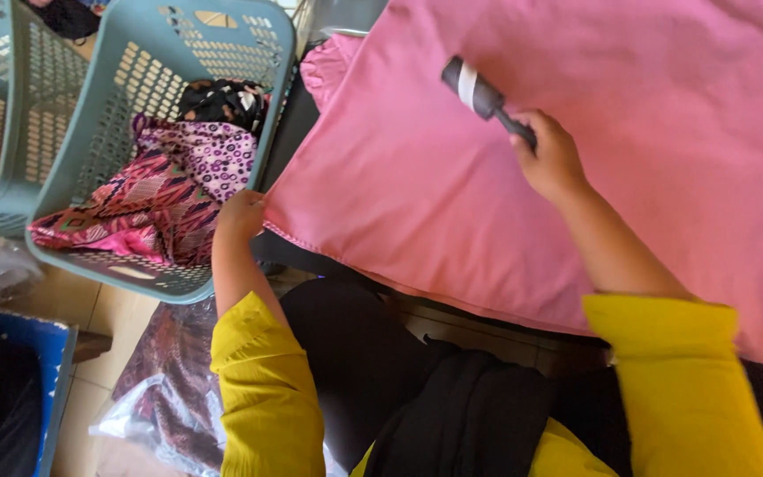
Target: The person cleans a pink garment using a lint roller, spreading the item across a flat surface and applying the roller to the sleeves, torso, and skirt sections before folding it.
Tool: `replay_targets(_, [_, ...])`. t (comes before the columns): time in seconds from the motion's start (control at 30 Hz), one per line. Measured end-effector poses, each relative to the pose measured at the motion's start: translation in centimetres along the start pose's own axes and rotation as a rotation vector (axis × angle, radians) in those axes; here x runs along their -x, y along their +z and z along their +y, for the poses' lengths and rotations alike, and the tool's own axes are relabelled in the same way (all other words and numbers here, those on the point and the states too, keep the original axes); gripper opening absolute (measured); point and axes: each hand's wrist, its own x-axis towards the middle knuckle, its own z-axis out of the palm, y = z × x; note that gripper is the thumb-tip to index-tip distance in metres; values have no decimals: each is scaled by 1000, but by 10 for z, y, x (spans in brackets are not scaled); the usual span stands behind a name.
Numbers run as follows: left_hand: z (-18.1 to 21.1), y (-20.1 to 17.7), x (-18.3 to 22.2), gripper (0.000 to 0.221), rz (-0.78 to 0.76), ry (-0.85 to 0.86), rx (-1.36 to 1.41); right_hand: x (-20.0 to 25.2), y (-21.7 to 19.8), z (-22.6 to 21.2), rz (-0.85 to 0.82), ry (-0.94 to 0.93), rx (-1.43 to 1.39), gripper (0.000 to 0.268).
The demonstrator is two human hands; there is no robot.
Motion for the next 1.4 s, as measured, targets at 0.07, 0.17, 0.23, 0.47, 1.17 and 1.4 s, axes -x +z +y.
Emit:
replay_targets(0.07, [25,-20,36,39,-4,-29,34,-20,42,9,79,1,74,29])
replay_targets(0.17, [53,-40,68,40,-25,-78,95,-18,109,1,47,-39,119,25])
replay_targets(0.23, [54,-40,69,42,-43,-106,123,6,123,-51,-72,-83,90,23])
replay_targets(0.47, [33,-18,33,43,-61,-77,-27,31,111,-142,-598,-159,-424,23])
replay_targets(1.17, [62,-25,50,66,-122,-90,44,-31,138,-72,-154,142,-89,25])
replay_targets(1.4, [90,-3,25,64,-112,15,-16,35,121,-154,-552,-140,-211,29])
